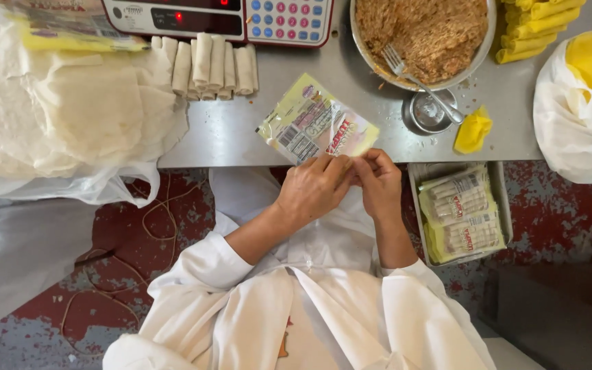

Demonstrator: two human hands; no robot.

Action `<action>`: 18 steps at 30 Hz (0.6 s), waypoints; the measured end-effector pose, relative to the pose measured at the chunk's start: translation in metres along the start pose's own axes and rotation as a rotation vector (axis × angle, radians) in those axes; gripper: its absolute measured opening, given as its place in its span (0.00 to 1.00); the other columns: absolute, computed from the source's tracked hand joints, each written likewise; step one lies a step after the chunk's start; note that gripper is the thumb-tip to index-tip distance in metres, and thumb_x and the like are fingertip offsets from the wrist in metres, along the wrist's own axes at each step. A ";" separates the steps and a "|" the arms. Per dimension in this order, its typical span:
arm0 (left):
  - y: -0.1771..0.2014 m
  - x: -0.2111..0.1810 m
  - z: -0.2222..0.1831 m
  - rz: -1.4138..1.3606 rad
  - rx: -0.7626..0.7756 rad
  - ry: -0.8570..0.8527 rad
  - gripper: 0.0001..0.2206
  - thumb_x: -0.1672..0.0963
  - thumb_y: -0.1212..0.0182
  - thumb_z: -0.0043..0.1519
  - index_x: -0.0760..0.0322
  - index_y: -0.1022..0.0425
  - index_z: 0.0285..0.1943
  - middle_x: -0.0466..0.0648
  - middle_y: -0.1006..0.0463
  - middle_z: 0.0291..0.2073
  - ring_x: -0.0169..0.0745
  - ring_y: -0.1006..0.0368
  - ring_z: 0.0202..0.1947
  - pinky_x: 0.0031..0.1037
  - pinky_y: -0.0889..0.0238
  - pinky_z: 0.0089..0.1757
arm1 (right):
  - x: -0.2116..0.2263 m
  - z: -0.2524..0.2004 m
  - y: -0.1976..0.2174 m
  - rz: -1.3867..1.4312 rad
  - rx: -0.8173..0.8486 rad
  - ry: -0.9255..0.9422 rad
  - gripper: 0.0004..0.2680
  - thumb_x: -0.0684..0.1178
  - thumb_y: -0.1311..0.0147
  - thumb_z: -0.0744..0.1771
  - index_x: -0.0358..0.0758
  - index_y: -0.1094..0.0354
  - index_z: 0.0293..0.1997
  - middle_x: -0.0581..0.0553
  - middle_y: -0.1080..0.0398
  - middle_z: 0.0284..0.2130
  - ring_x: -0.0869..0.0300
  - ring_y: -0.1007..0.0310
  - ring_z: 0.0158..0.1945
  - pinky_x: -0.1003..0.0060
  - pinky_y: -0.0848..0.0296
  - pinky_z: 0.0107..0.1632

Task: The person packages food rolls into plastic bags, weighs the filled bags on a digital scale, and places them into a metal tray on a stainless steel work surface.

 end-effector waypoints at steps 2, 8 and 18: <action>-0.010 0.006 -0.011 0.104 -0.035 -0.016 0.07 0.50 0.39 0.64 0.48 0.20 0.45 0.39 0.20 0.31 0.43 0.17 0.30 0.30 0.24 0.28 | -0.014 0.001 0.006 0.112 -0.002 -0.019 0.05 0.42 0.42 0.72 0.31 0.30 0.51 0.32 0.22 0.33 0.48 0.16 0.33 0.53 0.14 0.33; -0.022 0.032 0.005 -0.430 0.165 0.191 0.04 0.56 0.27 0.58 0.53 0.14 0.39 0.43 0.14 0.28 0.46 0.15 0.32 0.30 0.22 0.34 | -0.008 -0.003 0.018 0.087 -0.008 0.003 0.05 0.35 0.38 0.69 0.26 0.31 0.45 0.28 0.24 0.32 0.42 0.17 0.30 0.48 0.14 0.28; -0.021 0.036 0.019 -0.786 0.238 0.411 0.11 0.56 0.25 0.55 0.58 0.11 0.46 0.57 0.13 0.36 0.56 0.15 0.37 0.40 0.22 0.39 | 0.138 -0.087 -0.045 -0.643 -0.346 1.137 0.07 0.35 0.34 0.65 0.36 0.30 0.33 0.42 0.27 0.32 0.49 0.25 0.33 0.54 0.22 0.39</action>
Point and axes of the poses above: each hand's wrist, its own z-axis towards the middle knuckle, its own y-axis out of the back of the hand, x = y × z, the point moved 10 cm from there along z, towards the middle knuckle
